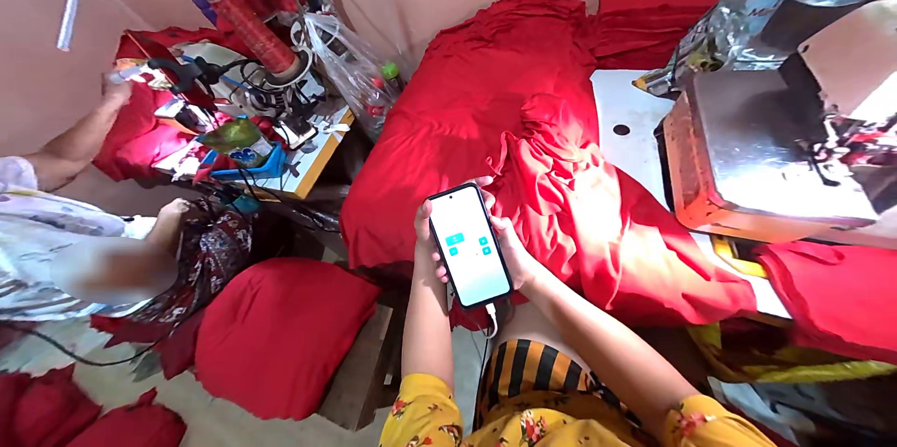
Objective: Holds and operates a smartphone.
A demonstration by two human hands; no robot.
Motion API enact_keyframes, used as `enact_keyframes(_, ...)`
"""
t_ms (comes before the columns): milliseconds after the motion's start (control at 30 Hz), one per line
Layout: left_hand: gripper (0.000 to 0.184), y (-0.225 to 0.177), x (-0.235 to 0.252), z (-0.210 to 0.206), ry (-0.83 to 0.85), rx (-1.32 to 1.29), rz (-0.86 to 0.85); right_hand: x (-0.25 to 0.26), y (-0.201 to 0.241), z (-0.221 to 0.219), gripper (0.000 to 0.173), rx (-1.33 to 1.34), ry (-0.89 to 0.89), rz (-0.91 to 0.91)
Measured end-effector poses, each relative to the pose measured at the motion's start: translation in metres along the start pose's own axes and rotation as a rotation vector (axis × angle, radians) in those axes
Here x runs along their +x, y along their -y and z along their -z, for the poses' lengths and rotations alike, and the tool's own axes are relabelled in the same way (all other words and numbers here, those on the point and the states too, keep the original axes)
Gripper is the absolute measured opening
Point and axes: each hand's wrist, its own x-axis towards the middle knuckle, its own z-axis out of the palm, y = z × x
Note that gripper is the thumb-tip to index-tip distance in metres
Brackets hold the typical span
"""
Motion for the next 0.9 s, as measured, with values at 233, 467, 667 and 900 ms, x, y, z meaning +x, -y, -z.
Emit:
enact_keyframes(233, 0.061, 0.004, 0.002, 0.015, 0.085, -0.044, 0.000, 0.000, 0.000, 0.000, 0.077, -0.001, -0.010, -0.008)
enact_keyframes(467, 0.053, -0.004, 0.000, -0.006, 0.036, 0.021, -0.055, 0.002, -0.001, 0.003, 0.079, -0.005, 0.036, -0.002)
enact_keyframes(667, 0.092, -0.001, 0.018, -0.063, -0.117, -0.035, 0.045, 0.003, -0.001, 0.007, 0.076, 0.028, 0.080, -0.018)
enact_keyframes(900, 0.087, 0.009, 0.025, -0.033, 0.046, -0.152, 0.007, 0.002, -0.001, 0.005, 0.078, 0.024, 0.067, -0.026)
